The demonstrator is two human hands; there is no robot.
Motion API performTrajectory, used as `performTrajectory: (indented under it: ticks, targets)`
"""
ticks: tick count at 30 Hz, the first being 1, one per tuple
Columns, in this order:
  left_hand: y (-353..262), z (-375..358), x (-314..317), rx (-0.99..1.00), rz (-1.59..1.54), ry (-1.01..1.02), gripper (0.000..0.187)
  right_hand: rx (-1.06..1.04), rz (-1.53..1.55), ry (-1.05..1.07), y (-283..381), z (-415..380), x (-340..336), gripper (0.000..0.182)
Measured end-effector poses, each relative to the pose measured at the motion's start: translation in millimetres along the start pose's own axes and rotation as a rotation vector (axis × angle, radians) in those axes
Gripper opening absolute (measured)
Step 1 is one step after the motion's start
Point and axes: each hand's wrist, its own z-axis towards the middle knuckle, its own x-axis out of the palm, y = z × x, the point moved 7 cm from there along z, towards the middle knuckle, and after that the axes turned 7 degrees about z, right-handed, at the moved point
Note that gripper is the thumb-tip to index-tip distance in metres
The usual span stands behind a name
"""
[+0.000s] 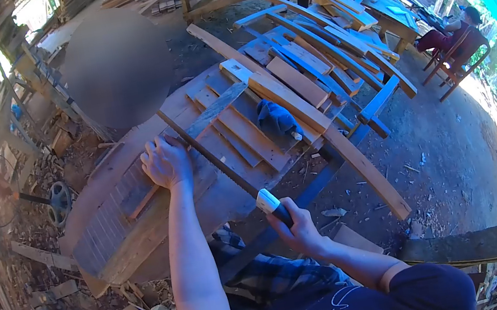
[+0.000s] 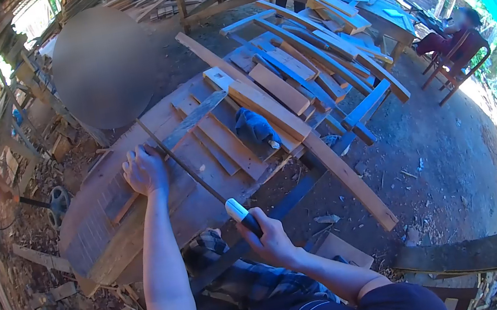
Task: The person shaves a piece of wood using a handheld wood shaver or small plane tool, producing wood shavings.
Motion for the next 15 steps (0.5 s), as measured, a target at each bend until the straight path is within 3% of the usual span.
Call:
performTrajectory:
  ticks: [3,5,8,11,15]
  targets:
    - [-3.6,-1.3,0.5,0.050,0.000,0.010,0.025,0.010,-0.036,0.008,9.7,17.4,8.2,0.019]
    - [-0.5,-0.6,2.5,0.062,0.021,0.009,0.025,-0.158,-0.041,0.024,17.0,56.1,30.8,0.019]
    - [1.3,-1.5,3.3,0.011,0.045,-0.054,0.025,-0.241,-0.126,-0.008,6.2,81.7,50.3,0.018]
    - [2.0,0.2,7.1,-0.036,-0.013,0.020,0.024,-0.058,-0.009,-0.004,-2.8,55.1,34.6,0.017]
    - [0.9,-0.7,3.5,-0.021,-0.052,0.020,0.023,-0.058,-0.056,0.031,-19.0,-0.9,3.7,0.017]
